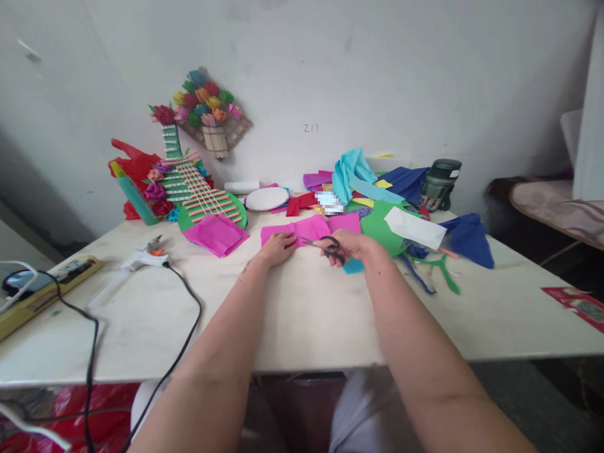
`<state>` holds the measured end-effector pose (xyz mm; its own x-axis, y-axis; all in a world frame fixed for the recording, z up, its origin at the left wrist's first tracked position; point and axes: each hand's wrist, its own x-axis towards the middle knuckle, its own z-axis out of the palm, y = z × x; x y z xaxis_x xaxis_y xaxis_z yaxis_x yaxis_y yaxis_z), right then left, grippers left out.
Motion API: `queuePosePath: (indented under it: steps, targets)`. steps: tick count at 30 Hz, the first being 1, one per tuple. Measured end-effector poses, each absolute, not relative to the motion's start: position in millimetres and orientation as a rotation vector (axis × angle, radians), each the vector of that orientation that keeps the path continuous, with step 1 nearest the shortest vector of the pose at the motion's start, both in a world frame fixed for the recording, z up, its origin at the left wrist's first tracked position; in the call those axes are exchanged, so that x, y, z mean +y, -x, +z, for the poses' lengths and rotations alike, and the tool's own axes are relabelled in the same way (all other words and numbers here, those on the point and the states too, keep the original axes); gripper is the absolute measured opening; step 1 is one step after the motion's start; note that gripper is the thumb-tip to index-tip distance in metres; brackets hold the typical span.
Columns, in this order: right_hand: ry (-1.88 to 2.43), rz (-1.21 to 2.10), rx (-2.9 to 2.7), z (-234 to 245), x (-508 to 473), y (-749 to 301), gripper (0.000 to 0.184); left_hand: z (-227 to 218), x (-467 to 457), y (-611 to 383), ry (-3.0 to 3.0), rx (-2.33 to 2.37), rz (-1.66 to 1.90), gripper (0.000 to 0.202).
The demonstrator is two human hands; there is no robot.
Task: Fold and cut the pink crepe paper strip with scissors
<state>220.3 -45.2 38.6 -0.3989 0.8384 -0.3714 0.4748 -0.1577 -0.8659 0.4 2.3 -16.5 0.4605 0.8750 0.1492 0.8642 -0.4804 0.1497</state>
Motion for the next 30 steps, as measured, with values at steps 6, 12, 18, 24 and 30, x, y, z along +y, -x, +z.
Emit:
queuePosePath:
  steps: [6, 12, 18, 24, 30]
  targets:
    - [1.494, 1.664, -1.837, 42.6, -47.2, -230.1, 0.041, -20.0, 2.9, 1.8, -2.607, 1.586, 0.356, 0.047]
    - [1.508, 1.654, -1.874, 44.0, -48.9, -227.5, 0.040, -18.8, -0.8, -0.5, -2.587, 1.597, 0.373, 0.046]
    - [1.494, 1.614, -1.921, 45.4, -53.8, -213.6, 0.045, -11.6, -7.4, -2.7, -2.701, 1.486, 0.286, 0.039]
    - [1.467, 1.666, -1.868, 41.1, -52.0, -208.3, 0.047, -9.8, -8.1, -2.7, -2.676, 1.503, 0.261, 0.038]
    - [1.467, 1.729, -1.728, 32.0, -50.7, -194.7, 0.040, -11.5, -7.8, -2.9, -2.668, 1.534, 0.256, 0.043]
